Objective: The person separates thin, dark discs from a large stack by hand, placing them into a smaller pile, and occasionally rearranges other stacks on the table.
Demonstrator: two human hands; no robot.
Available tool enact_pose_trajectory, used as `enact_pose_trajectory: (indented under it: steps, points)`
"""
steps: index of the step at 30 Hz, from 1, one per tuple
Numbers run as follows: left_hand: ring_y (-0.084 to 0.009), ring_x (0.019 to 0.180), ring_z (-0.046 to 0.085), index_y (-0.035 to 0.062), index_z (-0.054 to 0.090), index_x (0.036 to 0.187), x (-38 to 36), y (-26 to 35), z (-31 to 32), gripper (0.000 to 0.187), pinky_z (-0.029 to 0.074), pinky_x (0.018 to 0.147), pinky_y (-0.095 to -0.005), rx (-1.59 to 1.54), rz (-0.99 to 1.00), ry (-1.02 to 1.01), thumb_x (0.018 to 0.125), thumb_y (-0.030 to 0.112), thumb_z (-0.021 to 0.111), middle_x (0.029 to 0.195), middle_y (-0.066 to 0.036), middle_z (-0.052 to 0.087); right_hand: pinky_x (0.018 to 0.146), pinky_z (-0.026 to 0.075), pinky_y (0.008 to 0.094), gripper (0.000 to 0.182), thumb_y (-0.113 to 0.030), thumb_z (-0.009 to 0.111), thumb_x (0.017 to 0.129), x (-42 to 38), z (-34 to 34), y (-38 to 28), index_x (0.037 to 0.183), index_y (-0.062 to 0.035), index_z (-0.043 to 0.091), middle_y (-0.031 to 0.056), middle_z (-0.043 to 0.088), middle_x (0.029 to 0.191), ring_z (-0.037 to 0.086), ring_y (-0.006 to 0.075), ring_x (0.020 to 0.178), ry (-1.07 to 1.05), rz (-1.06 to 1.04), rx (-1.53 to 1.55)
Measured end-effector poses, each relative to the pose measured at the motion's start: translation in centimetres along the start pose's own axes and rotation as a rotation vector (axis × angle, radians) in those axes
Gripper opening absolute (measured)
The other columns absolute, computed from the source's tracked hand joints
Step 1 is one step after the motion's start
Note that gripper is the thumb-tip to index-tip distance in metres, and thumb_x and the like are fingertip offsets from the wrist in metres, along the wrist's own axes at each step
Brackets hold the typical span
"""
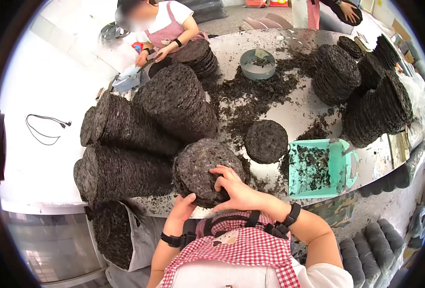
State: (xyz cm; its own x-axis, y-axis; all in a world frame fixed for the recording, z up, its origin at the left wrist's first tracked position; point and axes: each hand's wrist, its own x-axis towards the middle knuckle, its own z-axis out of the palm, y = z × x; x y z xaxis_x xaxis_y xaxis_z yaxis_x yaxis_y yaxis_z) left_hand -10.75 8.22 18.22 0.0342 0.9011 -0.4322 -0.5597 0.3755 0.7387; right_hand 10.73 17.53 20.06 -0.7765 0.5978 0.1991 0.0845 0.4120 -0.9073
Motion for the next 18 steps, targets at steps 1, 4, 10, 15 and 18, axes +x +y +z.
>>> enact_pose_trajectory:
  steps: [1,4,10,15,18]
  points:
    - [-0.026,0.116,0.05,0.002,0.041,0.131,0.0,0.1,-0.1,0.062,0.041,0.099,-0.041,0.007,0.004,0.022,0.076,0.009,0.067,0.127,-0.01,0.05,0.103,0.03,0.0441,0.04,-0.015,0.079,0.07,0.0,-0.3,0.4,0.087,-0.0077,0.042,0.0169,0.037,0.135,0.03,0.0343,0.13,0.011,0.016,0.146]
    - [-0.0266,0.115,0.05,0.001,0.042,0.13,-0.4,0.1,-1.2,0.059,0.041,0.099,-0.0412,0.04,-0.01,0.074,0.076,0.007,0.066,0.125,-0.01,0.052,0.095,0.039,0.033,0.033,-0.009,0.071,0.078,-0.5,-2.8,0.9,0.104,-0.0038,0.051,0.0104,0.053,0.122,0.048,0.016,0.112,0.33,0.474,0.595]
    - [-0.0299,0.111,0.054,0.0021,0.049,0.123,-1.4,-0.1,-2.2,0.053,0.043,0.096,-0.0454,-0.07,-0.033,0.184,0.072,0.001,0.062,0.119,-0.012,0.056,0.094,0.042,0.0329,0.055,-0.015,0.065,0.086,-3.0,-7.3,9.1,0.13,0.0022,0.039,0.0114,0.051,0.126,0.051,0.0209,0.112,1.215,0.538,0.7]
    - [-0.0297,0.111,0.054,0.0032,0.05,0.122,-1.0,-0.1,-1.8,0.052,0.043,0.097,-0.0467,-0.073,-0.029,0.207,0.072,0.003,0.06,0.117,-0.012,0.057,0.1,0.034,0.0351,0.077,-0.029,0.072,0.08,-8.1,-3.5,19.7,0.137,0.0008,0.031,0.0152,0.043,0.132,0.043,0.0264,0.121,1.148,0.808,0.366]
    - [-0.0302,0.109,0.056,0.001,0.05,0.121,-1.0,-0.1,-1.4,0.05,0.044,0.095,-0.0472,-0.084,-0.004,0.212,0.072,0.005,0.059,0.116,-0.013,0.058,0.101,0.035,0.0394,0.065,-0.015,0.068,0.078,-8.8,-0.7,17.3,0.133,0.0002,0.038,0.0207,0.041,0.133,0.043,0.0321,0.121,0.895,0.659,0.082]
